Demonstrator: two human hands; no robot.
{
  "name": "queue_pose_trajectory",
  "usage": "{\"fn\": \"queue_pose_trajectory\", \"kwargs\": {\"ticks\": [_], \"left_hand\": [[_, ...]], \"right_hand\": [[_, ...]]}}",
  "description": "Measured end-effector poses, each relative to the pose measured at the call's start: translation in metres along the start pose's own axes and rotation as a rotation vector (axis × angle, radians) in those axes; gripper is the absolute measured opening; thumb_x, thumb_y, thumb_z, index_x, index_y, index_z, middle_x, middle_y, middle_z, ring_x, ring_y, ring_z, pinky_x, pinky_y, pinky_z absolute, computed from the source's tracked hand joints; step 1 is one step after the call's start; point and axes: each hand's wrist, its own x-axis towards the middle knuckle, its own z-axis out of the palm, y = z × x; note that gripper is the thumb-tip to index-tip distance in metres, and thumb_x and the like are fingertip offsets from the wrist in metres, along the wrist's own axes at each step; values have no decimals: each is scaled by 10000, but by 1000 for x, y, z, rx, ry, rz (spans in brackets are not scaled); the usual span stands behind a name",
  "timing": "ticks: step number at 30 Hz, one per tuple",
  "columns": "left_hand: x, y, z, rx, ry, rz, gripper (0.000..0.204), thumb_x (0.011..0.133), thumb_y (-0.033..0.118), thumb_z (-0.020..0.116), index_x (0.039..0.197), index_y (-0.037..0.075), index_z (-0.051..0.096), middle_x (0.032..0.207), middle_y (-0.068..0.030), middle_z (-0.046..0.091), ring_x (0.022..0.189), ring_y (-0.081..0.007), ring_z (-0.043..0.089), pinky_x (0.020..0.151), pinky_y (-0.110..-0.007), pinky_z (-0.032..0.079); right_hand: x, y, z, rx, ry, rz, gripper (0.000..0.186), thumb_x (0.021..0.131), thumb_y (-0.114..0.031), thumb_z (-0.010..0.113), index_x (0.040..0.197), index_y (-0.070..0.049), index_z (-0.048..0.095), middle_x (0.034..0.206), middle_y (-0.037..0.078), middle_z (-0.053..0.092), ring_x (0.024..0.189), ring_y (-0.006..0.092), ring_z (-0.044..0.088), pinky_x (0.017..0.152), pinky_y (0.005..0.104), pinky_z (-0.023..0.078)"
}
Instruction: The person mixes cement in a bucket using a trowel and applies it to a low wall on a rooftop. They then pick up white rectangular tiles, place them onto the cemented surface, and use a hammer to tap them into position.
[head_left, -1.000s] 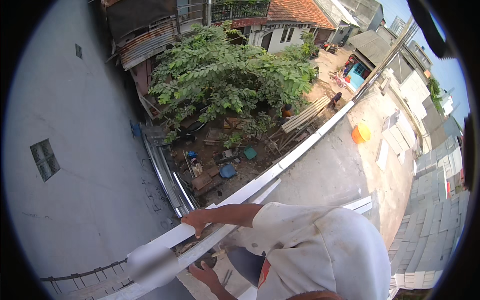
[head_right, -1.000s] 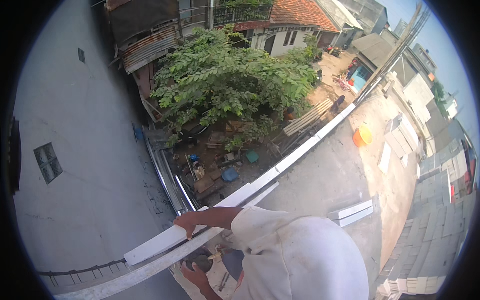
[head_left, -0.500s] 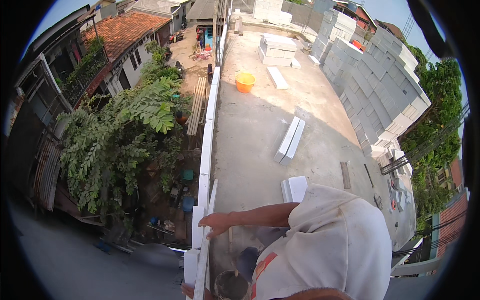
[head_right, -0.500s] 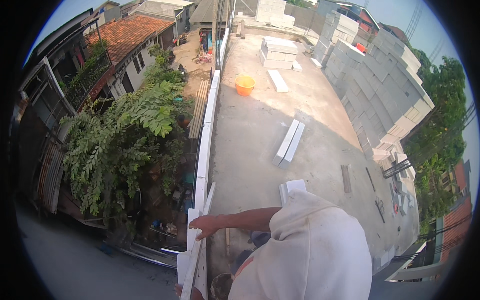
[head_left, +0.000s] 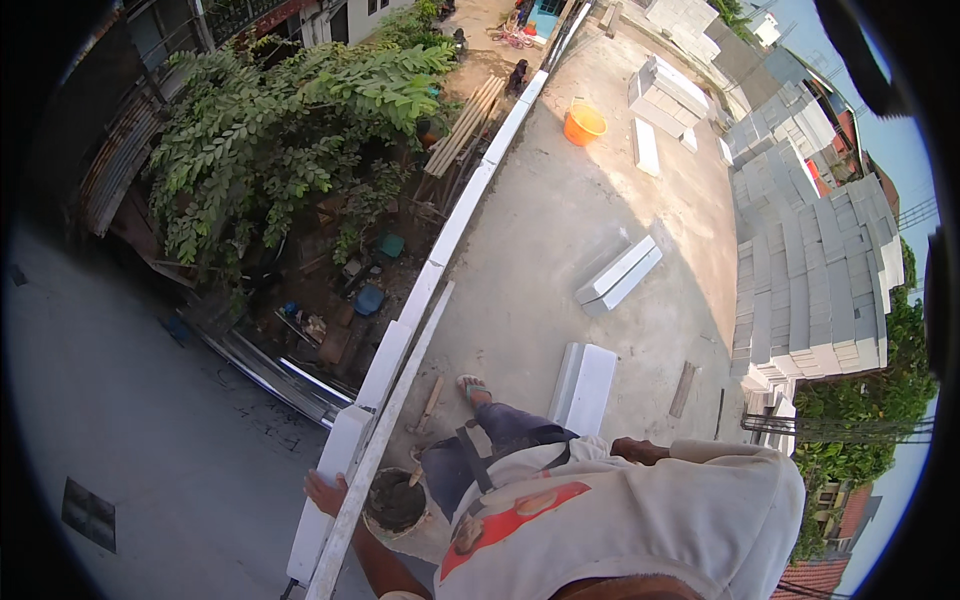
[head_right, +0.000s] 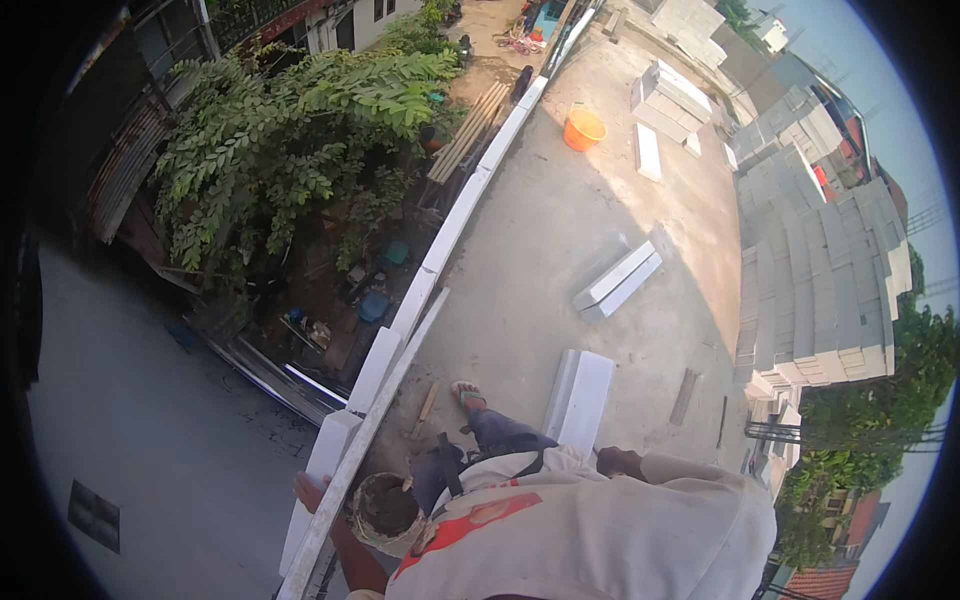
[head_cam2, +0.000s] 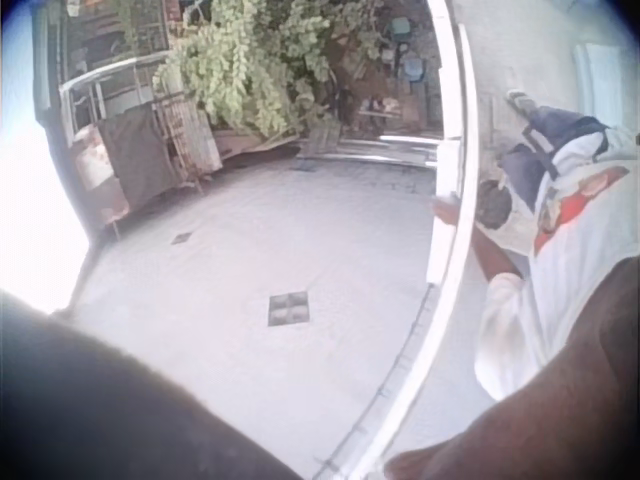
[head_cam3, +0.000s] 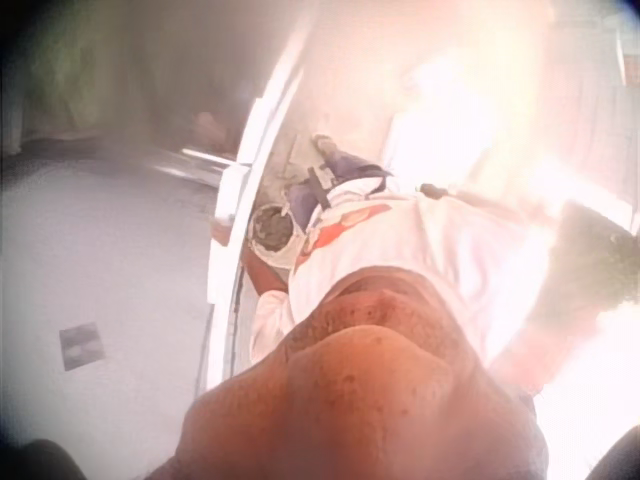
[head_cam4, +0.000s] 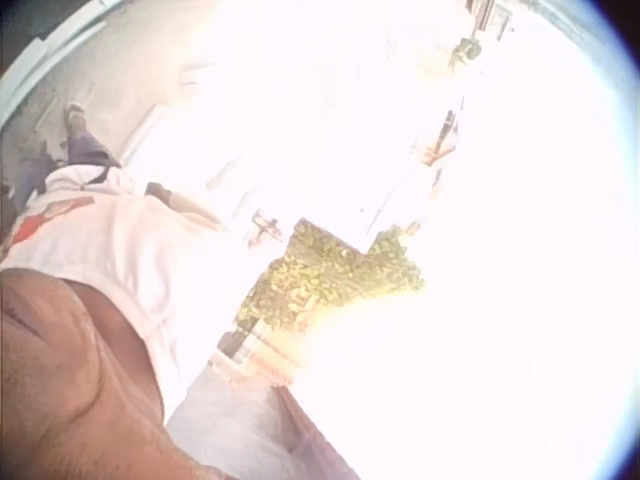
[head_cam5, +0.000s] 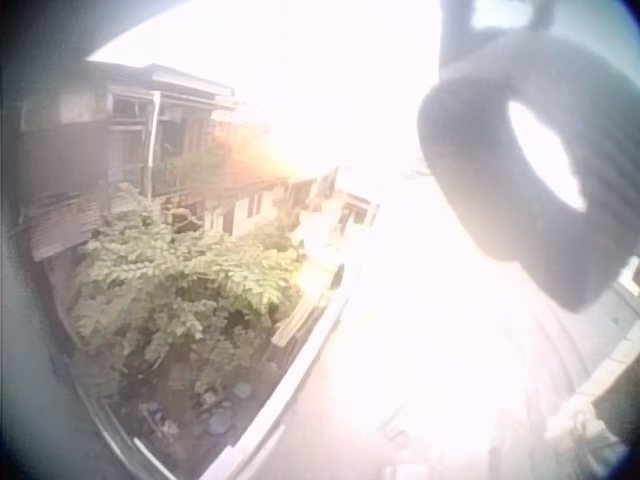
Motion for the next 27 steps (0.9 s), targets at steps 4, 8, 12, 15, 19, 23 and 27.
{"fn": "queue_pose_trajectory", "kwargs": {"ticks": [4,8,12,15,19,23,27], "left_hand": [[2,49,-8,-40,-61,-56,853,845,306,803,1574,52,439,1587,-290,424,1485,-510,364,1241,-598,303],[-6,41,-32,-7,9,42,793,902,337,747,1561,18,442,1557,-299,459,1460,-499,400,1247,-579,298],[2,50,-45,-56,-78,13,811,918,362,749,1597,75,410,1622,-259,385,1517,-492,311,1251,-601,251],[-6,53,-57,-75,-128,-10,854,905,354,772,1618,94,380,1648,-245,351,1541,-483,272,1241,-612,243],[-9,67,-60,-92,-167,-16,932,859,298,830,1635,106,350,1665,-223,330,1560,-453,253,1239,-602,232],[-5,81,-61,-18,-190,-42,978,810,210,874,1632,114,353,1663,-196,340,1565,-417,266,1238,-583,240],[-16,71,-63,1,-163,-46,1010,769,122,897,1626,133,363,1660,-173,349,1564,-405,280,1237,-562,267]], "right_hand": [[-41,22,8,120,177,92,370,906,-415,717,1019,-69,786,1041,190,779,1031,395,741,890,483,584],[-17,16,-19,69,227,22,380,907,-431,718,985,-66,791,1019,191,780,1024,398,743,888,485,586],[24,-12,-47,61,327,-46,393,907,-446,719,951,-63,796,996,193,781,1016,401,745,887,486,588],[9,-53,-125,194,356,-133,417,905,-481,735,958,-72,795,1010,205,778,1024,417,739,882,488,584],[50,-82,-183,265,467,-339,265,921,-324,793,932,-63,750,977,179,771,931,406,748,814,477,582],[126,-135,-231,264,519,-417,265,930,-303,776,1033,-71,702,894,205,749,881,407,742,778,483,569],[183,-225,-262,273,522,-630,349,904,-298,799,1109,-46,671,880,224,717,879,402,730,798,483,564]]}}
